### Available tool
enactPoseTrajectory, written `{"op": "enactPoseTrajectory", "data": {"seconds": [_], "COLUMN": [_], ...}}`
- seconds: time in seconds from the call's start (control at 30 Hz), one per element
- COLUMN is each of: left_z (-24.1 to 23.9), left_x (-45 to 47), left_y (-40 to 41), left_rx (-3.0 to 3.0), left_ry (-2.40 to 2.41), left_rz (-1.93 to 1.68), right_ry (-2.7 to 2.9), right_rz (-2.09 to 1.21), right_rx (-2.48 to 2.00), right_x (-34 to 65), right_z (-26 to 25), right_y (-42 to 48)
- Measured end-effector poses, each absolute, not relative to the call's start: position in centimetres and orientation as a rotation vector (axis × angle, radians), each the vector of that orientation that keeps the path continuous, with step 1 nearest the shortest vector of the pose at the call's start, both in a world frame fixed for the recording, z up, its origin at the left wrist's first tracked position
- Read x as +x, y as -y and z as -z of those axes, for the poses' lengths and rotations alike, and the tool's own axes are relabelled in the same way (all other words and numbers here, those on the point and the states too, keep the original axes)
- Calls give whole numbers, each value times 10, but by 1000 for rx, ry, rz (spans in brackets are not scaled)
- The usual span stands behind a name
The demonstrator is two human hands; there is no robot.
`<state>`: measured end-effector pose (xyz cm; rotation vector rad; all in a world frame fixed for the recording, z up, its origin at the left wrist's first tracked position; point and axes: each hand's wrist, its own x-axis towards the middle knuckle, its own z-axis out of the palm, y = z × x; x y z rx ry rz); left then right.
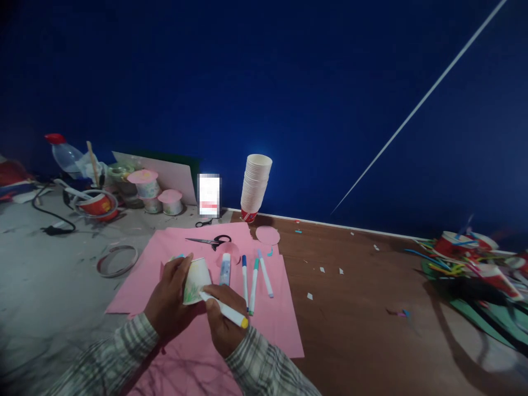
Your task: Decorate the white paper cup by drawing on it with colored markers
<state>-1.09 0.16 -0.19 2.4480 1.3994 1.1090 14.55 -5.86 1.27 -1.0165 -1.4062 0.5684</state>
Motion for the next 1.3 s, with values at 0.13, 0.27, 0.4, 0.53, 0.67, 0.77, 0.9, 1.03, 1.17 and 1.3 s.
{"op": "enactPoseTrajectory", "data": {"seconds": [0.13, 0.27, 0.4, 0.53, 0.67, 0.77, 0.9, 1.03, 1.17, 1.3], "left_z": [3, 3, 1, 1, 1, 2, 2, 1, 0, 1], "left_x": [-10, -8, -7, -7, -8, -8, -8, -8, -9, -8], "left_y": [-2, -2, -2, -1, 0, -1, -1, 0, 0, -1], "left_rx": [2471, 2487, 2517, 2517, 2522, 2525, 2522, 2521, 2539, 2540], "left_ry": [-1420, -1422, -1400, -1401, -1406, -1400, -1371, -1368, -1362, -1369], "left_rz": [-1101, -1078, -1100, -1090, -1075, -1069, -1080, -1095, -1085, -1087], "right_ry": [1394, 1392, 1403, 1429, 1424, 1439, 1514, 1487, 1497, 1511], "right_rz": [-606, -608, -623, -620, -591, -578, -534, -544, -530, -527], "right_rx": [-1156, -1167, -1142, -1140, -1136, -1138, -1112, -1126, -1131, -1123], "right_x": [144, 143, 143, 143, 142, 142, 141, 142, 142, 142], "right_z": [-15, -14, -14, -14, -14, -12, -10, -10, -12, -13], "right_y": [59, 59, 59, 60, 59, 59, 59, 59, 59, 60]}}
